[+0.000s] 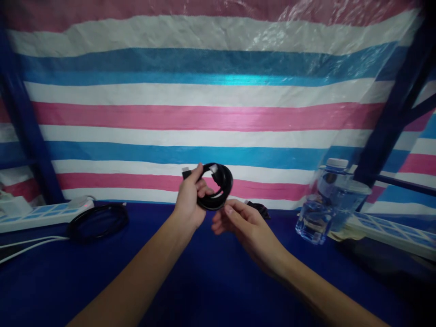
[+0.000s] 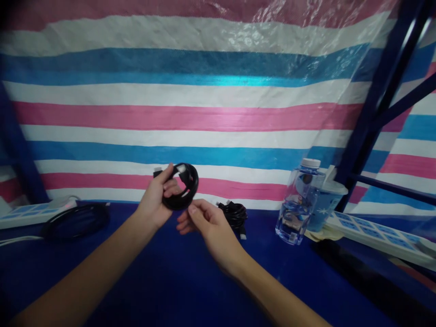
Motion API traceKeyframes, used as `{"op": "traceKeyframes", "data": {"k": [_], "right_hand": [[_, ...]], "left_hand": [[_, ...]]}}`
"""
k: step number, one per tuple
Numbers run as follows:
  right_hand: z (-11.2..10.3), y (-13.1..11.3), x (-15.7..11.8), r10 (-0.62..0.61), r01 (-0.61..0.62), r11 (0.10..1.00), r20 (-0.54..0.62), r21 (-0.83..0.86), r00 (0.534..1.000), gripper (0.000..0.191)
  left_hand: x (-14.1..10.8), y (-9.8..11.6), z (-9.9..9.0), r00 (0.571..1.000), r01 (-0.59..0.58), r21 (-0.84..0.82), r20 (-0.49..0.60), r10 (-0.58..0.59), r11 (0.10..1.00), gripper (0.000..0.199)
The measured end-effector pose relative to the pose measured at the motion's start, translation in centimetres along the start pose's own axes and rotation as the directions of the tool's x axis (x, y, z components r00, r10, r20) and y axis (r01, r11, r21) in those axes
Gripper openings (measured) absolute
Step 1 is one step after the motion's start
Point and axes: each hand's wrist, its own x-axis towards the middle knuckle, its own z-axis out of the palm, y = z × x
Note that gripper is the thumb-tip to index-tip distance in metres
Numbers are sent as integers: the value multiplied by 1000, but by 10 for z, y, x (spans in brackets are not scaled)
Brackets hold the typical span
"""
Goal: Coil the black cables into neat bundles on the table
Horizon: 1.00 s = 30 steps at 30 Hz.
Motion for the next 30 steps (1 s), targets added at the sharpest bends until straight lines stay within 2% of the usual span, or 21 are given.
{"op": "traceKeyframes", "data": {"k": [2, 3, 7, 11, 13, 15, 18, 20, 22, 25, 28, 30], "right_hand": [[-5, -4, -9, 32, -31, 999, 31, -28, 999, 18], [-7, -6, -14, 45, -45, 998, 27, -33, 999, 17], [-14, -13, -33, 90, -93, 994, -54, -55, 994, 14], [-22, -17, -48, 127, -128, 990, -23, -51, 992, 13], [-24, -17, -52, 137, -137, 987, 4, -82, 991, 21], [-23, -12, -54, 144, -146, 978, -20, -148, 989, 28], [-17, 3, -59, 150, -171, 956, -103, -239, 983, 41], [-14, 14, -62, 150, -178, 953, -127, -247, 980, 46], [-13, 23, -64, 143, -168, 964, -132, -205, 981, 47], [-17, 29, -66, 143, -163, 976, -139, -143, 980, 47], [-20, 29, -67, 152, -173, 976, -152, -135, 977, 45], [-22, 29, -68, 140, -160, 978, -151, -132, 979, 42]], "left_hand": [[-5, -8, -1, 996, 69, 53, 57, -72, 996, 35], [-7, -13, -1, 994, 63, 102, 84, -72, 993, 32], [-17, -28, -6, 982, -65, 350, 189, -3, 935, 21], [-28, -37, -17, 987, -53, 499, 159, -32, 865, 26], [-36, -42, -25, 991, -62, 560, 134, -17, 826, 27], [-46, -47, -34, 994, -90, 650, 107, 26, 754, 27], [-63, -53, -47, 992, -124, 815, 87, 93, 566, 30], [-73, -57, -52, 992, -119, 869, 87, 88, 480, 33], [-79, -59, -56, 997, -82, 866, 77, 31, 494, 41], [-83, -59, -57, 991, 47, 761, 48, -129, 647, 59], [-84, -56, -55, 946, 207, 591, 83, -314, 780, 68], [-83, -54, -53, 923, 258, 555, 101, -373, 791, 68]]}}
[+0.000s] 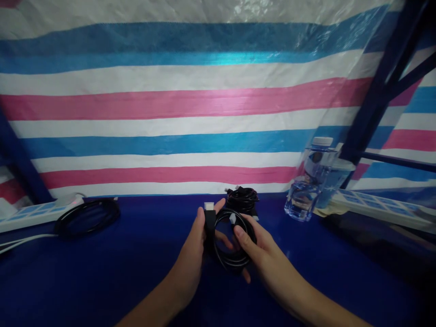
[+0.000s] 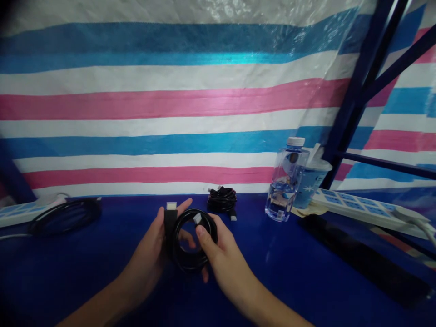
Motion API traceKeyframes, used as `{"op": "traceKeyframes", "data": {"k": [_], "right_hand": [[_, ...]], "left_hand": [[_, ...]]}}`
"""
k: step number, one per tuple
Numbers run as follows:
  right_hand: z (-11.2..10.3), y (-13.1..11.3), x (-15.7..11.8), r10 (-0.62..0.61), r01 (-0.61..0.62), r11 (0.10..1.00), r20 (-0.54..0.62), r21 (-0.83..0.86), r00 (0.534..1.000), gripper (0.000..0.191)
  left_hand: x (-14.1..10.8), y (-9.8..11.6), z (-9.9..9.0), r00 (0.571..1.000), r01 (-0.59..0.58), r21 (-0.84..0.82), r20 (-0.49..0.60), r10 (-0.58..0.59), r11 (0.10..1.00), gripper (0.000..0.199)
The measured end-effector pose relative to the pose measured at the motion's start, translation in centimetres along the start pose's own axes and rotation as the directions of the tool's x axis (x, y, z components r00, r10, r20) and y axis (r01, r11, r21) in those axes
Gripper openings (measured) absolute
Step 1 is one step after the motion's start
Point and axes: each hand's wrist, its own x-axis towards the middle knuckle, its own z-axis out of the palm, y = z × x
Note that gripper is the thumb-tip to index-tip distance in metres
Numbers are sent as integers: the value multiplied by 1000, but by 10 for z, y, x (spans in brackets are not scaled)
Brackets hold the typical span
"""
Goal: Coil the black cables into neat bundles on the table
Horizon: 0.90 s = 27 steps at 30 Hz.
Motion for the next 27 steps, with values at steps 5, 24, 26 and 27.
{"op": "traceKeyframes", "data": {"k": [5, 24, 26, 27], "right_hand": [[-3, 0, -2, 2, -1, 1000, 6, -19, 1000, 43], [0, -8, -9, 49, -46, 997, 40, -68, 998, 44], [1, -8, -9, 49, -45, 996, 41, -73, 998, 43], [2, -9, -9, 48, -45, 996, 41, -73, 998, 43]], "left_hand": [[1, 4, -5, 1000, -14, 119, -17, 16, 993, 62], [4, 28, -23, 970, -53, 229, 242, -4, 972, 37], [4, 31, -24, 968, -33, 246, 249, -30, 969, 37], [4, 32, -25, 967, -18, 249, 252, -47, 968, 37]]}}
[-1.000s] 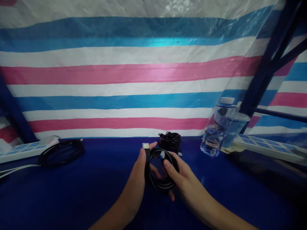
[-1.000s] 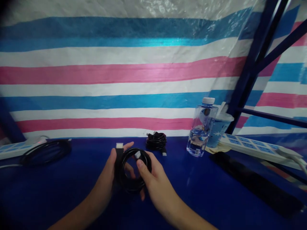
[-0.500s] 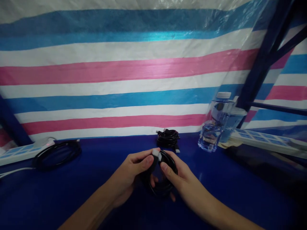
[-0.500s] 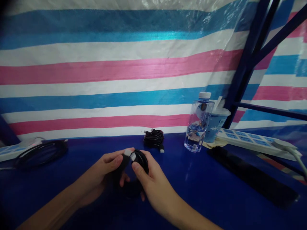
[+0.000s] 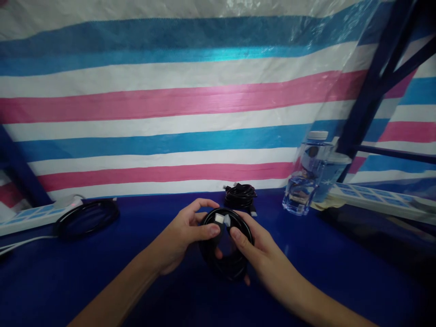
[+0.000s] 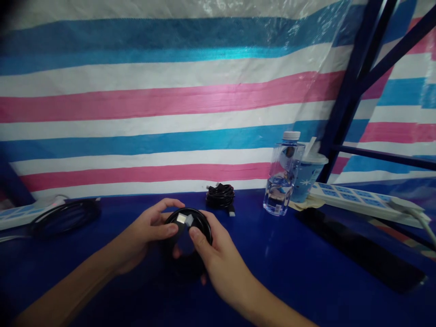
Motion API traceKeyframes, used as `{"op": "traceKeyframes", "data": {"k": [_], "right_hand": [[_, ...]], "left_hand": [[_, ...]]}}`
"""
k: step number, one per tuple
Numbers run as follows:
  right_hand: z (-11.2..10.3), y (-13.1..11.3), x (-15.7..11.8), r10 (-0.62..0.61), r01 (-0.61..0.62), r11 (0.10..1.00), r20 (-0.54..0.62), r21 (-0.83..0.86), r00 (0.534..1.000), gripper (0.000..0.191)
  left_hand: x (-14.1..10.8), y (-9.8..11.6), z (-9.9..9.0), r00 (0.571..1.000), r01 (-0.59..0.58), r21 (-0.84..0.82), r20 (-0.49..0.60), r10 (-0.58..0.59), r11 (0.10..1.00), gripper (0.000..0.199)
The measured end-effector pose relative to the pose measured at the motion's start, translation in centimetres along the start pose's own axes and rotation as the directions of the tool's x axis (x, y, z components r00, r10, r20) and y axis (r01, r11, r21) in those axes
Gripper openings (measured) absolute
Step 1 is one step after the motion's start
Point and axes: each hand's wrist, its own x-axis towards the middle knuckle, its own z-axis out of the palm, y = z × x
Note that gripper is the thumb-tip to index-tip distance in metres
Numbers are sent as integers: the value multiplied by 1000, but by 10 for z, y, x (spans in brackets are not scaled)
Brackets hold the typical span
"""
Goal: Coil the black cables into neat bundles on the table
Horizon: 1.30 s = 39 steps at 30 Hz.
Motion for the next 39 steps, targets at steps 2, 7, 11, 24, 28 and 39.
{"op": "traceKeyframes", "data": {"k": [2, 7, 11, 24, 28, 39], "right_hand": [[2, -2, 0, 5, -5, 1000, 7, 6, 1000, 43], [5, -4, 2, 63, -63, 998, 33, 7, 997, 42], [2, 3, 5, 80, -81, 997, -31, -11, 996, 44], [8, 8, 8, 42, -44, 998, -57, -49, 997, 41], [0, 11, 10, 145, -148, 987, -60, -58, 988, 39], [-31, 18, 22, 49, -62, 935, -46, -350, 998, 32]], "left_hand": [[0, 2, -3, 999, 29, -4, 14, -29, 1000, 37], [6, -8, -9, 995, 80, 5, 53, -81, 997, 41], [8, -19, -5, 996, 47, 123, -83, -37, 991, 36], [10, -19, 9, 846, -15, 702, -371, 383, 712, 17], [14, -29, 0, 931, 96, 379, -362, 52, 920, 37], [20, -32, -2, 914, 152, 344, -405, 0, 927, 33]]}}
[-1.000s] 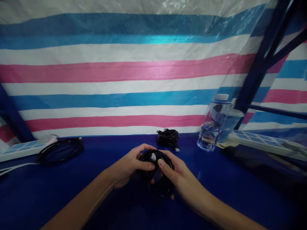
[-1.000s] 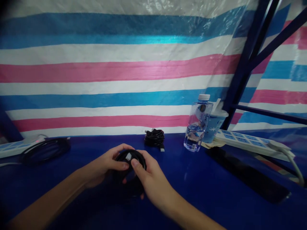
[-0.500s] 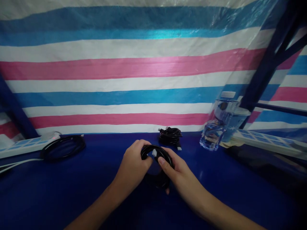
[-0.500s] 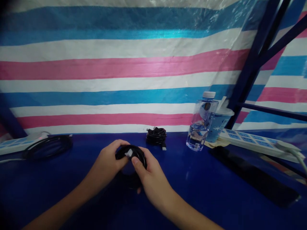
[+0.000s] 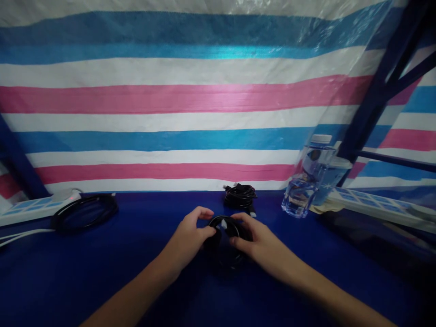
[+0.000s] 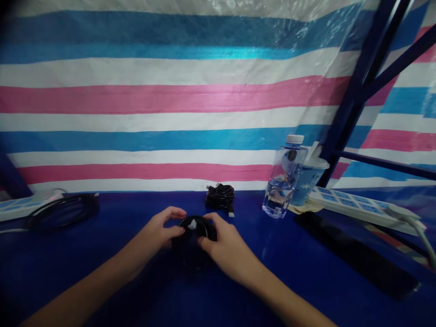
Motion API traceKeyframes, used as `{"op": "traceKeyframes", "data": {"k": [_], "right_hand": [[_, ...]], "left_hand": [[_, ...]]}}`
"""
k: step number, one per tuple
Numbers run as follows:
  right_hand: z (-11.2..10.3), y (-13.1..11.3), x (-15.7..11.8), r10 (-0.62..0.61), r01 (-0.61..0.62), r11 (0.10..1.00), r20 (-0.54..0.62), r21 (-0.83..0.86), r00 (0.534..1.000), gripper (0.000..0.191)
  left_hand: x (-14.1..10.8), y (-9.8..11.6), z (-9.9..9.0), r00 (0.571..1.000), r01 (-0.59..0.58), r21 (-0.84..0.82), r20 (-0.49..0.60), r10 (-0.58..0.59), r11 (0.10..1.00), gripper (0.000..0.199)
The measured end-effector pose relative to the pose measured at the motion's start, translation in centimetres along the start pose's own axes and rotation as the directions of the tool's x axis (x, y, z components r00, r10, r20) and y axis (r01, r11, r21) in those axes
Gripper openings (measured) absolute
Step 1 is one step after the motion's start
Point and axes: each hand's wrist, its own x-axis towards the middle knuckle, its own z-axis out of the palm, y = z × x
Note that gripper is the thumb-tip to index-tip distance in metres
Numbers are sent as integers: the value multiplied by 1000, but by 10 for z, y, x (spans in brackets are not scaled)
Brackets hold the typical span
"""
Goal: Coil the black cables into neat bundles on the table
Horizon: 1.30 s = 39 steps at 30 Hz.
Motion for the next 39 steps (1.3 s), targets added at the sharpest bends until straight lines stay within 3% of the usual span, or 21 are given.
{"op": "traceKeyframes", "data": {"k": [3, 7, 9, 12, 18, 21, 27, 33, 39], "right_hand": [[-26, -16, 20, -62, 55, 996, -94, -73, 994, 30], [-63, -40, 61, 1, -37, 987, -228, -154, 974, 15], [-75, -43, 79, 40, -89, 978, -250, -188, 967, 13], [-84, -34, 95, 107, -164, 961, -245, -224, 963, 20], [-86, -15, 100, 90, -192, 919, -291, -343, 953, 16], [-85, -13, 100, 70, -193, 902, -309, -386, 948, 24], [-85, -19, 98, 37, -184, 879, -322, -439, 946, 31], [-86, -19, 94, -33, -165, 863, -379, -478, 925, 34], [-73, -19, 96, -80, -110, 862, -347, -495, 934, 23]], "left_hand": [[23, 23, 8, 998, -44, -141, -44, 38, 989, 31], [82, 54, 22, 982, -189, -208, -68, 179, 960, 22], [109, 60, 30, 978, -207, -176, -72, 197, 962, 16], [132, 52, 42, 979, -203, -124, -52, 198, 971, 9], [135, 27, 57, 972, -233, -145, -17, 233, 962, 21], [135, 26, 58, 972, -233, -193, -49, 228, 953, 30], [128, 24, 54, 988, -133, -287, -119, 102, 949, 37], [128, 14, 59, 982, -54, -338, -188, -11, 940, 29], [136, 24, 68, 962, -89, -349, -272, -10, 933, 28]]}}
